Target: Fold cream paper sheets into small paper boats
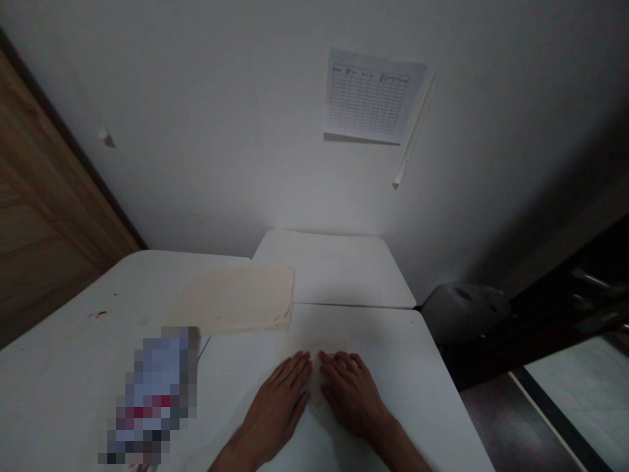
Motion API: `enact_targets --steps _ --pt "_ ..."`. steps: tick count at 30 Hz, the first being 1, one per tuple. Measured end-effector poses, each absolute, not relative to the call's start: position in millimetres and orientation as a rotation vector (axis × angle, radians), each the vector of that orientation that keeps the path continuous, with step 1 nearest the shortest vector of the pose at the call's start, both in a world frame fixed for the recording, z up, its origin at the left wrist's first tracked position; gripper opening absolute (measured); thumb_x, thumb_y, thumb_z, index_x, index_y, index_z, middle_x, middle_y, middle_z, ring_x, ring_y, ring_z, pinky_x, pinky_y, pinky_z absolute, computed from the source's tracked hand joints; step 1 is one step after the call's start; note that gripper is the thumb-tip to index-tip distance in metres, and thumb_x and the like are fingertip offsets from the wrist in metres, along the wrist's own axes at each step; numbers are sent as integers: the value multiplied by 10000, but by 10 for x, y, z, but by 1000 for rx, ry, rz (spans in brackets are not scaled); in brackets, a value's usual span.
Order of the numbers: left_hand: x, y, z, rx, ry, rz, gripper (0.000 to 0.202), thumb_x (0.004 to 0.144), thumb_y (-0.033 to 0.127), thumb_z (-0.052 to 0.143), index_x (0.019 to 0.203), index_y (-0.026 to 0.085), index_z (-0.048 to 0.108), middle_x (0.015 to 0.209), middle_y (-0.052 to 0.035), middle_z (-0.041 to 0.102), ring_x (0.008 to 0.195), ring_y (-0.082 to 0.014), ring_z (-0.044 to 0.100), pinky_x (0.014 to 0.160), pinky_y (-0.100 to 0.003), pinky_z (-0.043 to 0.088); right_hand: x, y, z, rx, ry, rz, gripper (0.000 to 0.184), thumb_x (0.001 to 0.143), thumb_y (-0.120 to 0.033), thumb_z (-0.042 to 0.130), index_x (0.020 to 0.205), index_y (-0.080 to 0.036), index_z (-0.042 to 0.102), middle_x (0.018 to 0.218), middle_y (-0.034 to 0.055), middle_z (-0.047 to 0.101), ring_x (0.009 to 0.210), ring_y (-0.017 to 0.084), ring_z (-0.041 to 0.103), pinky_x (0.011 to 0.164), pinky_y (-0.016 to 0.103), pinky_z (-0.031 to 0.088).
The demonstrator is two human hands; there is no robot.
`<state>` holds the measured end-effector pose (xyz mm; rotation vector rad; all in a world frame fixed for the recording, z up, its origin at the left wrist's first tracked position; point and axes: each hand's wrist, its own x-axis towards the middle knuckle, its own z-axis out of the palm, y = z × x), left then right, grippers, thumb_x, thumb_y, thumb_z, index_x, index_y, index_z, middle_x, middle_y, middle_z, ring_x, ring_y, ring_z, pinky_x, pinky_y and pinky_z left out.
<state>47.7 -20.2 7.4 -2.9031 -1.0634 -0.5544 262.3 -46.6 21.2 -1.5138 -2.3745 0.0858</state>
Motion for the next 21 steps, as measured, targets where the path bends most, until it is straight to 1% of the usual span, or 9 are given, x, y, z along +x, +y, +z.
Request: enact_targets --steps 2,4,8,13,17,21 --pt "476 -208 75 -2910 -1071 -546 515 959 299 426 1449 191 311 1484 -82 357 1340 -241 372 1063 -419 410 2669 -479 143 -1550 -2339 54 321 923 -354 530 1230 -263 524 1353 16 534 1172 244 488 1004 431 328" --pt "478 -213 85 -2915 -1080 -558 516 960 296 425 1451 198 306 1484 -81 356 1340 -243 371 1064 -423 408 2723 -497 103 -1581 -2317 18 353 916 -381 543 1248 -266 519 1334 27 551 1167 249 496 994 435 340" --pt "483 -214 106 -2918 -1092 -552 515 964 307 418 1455 208 299 1486 -79 352 1338 -239 376 1063 -418 409 2838 -546 94 -1627 -2281 -23 386 925 -346 527 1300 -264 493 1299 44 578 1155 251 505 977 427 358" --pt "475 -207 100 -2928 -1089 -548 525 967 307 419 1462 206 280 1496 -76 332 1346 -237 361 1071 -424 403 2971 -593 70 -1692 -2221 -21 501 915 -288 519 1397 -255 387 1232 39 625 1120 254 516 946 421 380" --pt "478 -209 97 -2914 -1098 -596 531 965 303 419 1465 209 271 1485 -79 351 1333 -241 383 1055 -423 421 3014 -607 28 -1707 -2206 -53 533 912 -290 505 1421 -247 354 1189 59 646 1097 268 528 921 430 391" --pt "471 -218 87 -2889 -1112 -619 511 960 313 427 1447 200 317 1469 -81 381 1327 -235 394 1056 -407 421 3002 -611 25 -1708 -2191 -88 530 908 -297 503 1416 -252 357 1195 65 641 1083 264 540 906 426 402"
